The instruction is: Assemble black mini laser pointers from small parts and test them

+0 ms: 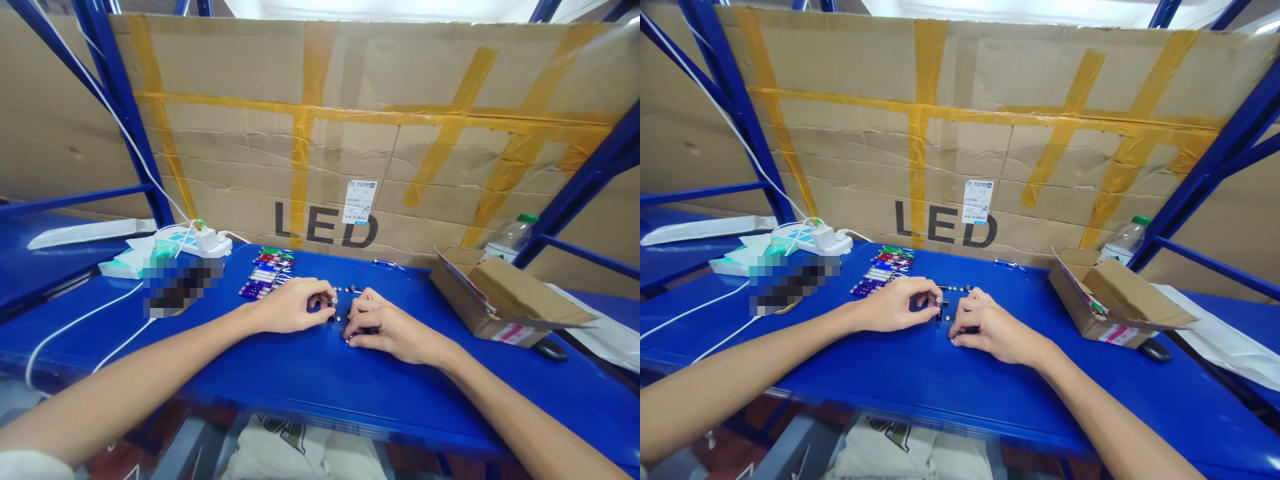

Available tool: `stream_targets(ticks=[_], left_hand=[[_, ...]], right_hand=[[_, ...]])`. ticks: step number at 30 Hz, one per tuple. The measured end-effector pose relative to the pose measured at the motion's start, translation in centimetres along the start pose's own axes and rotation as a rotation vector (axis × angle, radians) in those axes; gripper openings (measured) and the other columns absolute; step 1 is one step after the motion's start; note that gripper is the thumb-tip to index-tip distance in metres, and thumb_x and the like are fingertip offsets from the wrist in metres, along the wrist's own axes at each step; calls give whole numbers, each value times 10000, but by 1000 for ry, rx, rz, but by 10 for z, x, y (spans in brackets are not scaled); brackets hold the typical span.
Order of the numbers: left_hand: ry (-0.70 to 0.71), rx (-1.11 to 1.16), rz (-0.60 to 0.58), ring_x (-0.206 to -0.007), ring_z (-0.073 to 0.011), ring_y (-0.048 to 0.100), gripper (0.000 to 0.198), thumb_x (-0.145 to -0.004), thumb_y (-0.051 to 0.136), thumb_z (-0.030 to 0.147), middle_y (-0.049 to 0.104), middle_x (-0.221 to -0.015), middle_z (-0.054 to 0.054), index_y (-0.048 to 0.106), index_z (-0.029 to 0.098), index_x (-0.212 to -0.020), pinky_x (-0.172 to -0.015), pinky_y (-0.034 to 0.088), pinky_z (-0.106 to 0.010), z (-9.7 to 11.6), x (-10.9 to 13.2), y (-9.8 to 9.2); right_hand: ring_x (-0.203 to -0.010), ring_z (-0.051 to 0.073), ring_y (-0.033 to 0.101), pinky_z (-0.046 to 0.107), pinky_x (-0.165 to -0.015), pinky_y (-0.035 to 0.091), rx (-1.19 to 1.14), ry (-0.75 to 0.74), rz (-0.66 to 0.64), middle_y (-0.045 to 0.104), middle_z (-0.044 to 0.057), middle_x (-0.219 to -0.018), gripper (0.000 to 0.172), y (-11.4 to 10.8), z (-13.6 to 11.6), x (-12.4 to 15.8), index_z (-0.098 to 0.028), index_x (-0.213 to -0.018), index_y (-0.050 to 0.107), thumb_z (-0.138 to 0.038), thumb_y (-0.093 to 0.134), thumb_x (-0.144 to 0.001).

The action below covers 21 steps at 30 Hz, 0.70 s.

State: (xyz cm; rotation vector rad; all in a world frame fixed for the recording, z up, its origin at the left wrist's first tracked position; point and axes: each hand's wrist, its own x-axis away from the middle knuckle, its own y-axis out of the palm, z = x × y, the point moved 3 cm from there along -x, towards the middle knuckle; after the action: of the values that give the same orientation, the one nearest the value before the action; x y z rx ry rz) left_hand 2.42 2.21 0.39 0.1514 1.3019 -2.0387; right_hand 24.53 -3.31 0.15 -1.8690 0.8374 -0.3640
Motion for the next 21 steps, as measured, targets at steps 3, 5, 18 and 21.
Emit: stream_targets(ticks=[3, 5, 18, 21], left_hand=[[2, 8, 1, -768, -155, 634, 153, -959, 713, 304, 705, -877, -10, 699, 195, -1064, -755, 484, -274, 0, 0, 0], [2, 4, 0, -770, -153, 632, 155, -957, 714, 301, 702, -876, -7, 700, 193, -1067, -759, 482, -271, 0, 0, 0], [-67, 137, -36, -676, -112, 600, 187, -938, 747, 286, 668, -774, 34, 712, 170, -1081, -694, 458, -226, -3, -1, 5], [-93, 181, -59, -651, -107, 580, 200, -938, 752, 307, 637, -730, 46, 715, 166, -1074, -669, 446, -221, -2, -1, 8]], right_hand=[[-1027, 259, 577, 493, -1095, 389, 3, -13, 3, 719, 46, -1007, 262, 1, -1, 0, -272, -1033, 796, -463, 622, -1074], [-1034, 258, 574, 505, -1119, 364, 6, -18, 0, 714, 48, -1005, 266, 2, -2, 0, -255, -1015, 785, -460, 625, -1074], [-995, 232, 557, 367, -917, 434, 101, -20, 147, 673, 44, -1031, 61, -3, -4, 2, -228, -997, 664, -249, 642, -1050], [-991, 231, 554, 344, -883, 439, 124, -18, 205, 648, 42, -1011, 43, -4, -3, 3, -229, -1001, 645, -220, 640, -1042]])
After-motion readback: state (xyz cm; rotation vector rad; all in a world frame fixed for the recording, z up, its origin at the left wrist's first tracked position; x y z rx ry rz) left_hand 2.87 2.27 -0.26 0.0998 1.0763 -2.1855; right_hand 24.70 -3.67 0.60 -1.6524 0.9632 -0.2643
